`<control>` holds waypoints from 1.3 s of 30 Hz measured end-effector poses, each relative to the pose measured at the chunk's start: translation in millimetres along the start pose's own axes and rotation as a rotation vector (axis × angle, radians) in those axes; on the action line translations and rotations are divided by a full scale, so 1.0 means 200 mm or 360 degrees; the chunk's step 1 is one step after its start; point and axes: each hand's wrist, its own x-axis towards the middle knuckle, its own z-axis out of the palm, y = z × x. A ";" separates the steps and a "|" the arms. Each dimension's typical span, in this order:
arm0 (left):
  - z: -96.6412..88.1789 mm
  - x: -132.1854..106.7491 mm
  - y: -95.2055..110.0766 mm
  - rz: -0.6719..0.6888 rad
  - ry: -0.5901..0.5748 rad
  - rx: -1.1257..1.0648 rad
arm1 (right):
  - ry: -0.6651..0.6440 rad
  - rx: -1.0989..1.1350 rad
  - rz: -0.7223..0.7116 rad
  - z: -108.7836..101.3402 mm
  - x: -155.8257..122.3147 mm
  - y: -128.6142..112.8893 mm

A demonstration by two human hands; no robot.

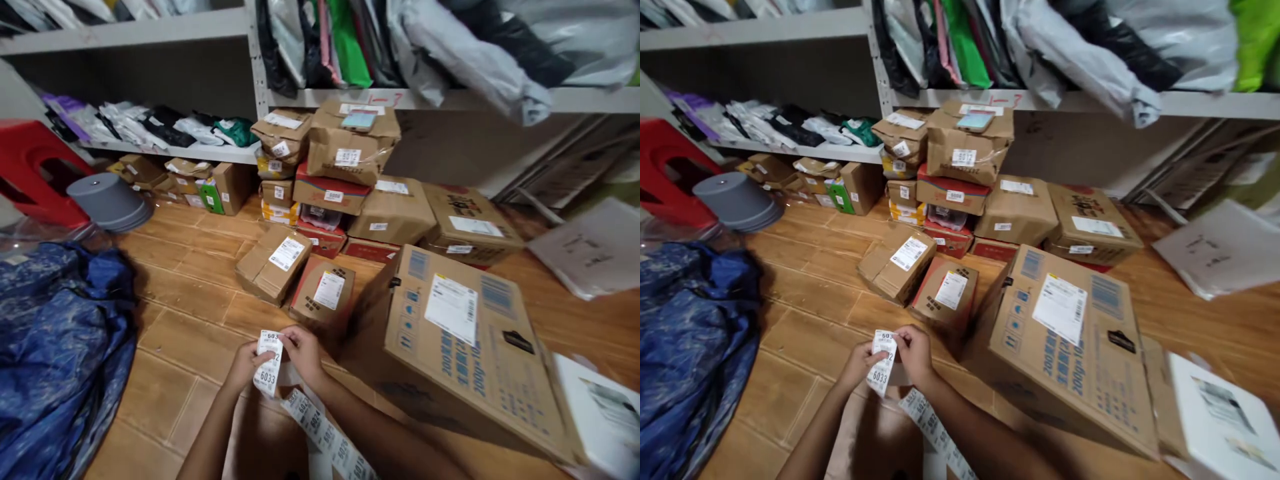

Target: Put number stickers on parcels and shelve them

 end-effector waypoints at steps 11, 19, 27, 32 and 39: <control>-0.41 -0.03 -0.36 -0.0228 -0.0267 0.0386 | 0.0698 0.0501 0.0627 0.62 0.49 0.42; -0.32 0.03 -0.34 -0.0198 -0.0378 0.0422 | 0.0555 0.0650 0.0688 0.71 0.54 0.29; -0.28 0.10 -0.23 0.0509 -0.0368 0.0651 | -0.0084 0.0579 0.0446 0.25 0.21 0.22; -0.02 0.13 -0.11 0.0457 -0.0467 0.0388 | -0.0396 0.0254 0.0195 -0.06 0.01 0.22; 0.34 0.15 -0.03 -0.0067 -0.0019 -0.0346 | 0.0138 0.0272 0.0201 -0.28 0.05 0.24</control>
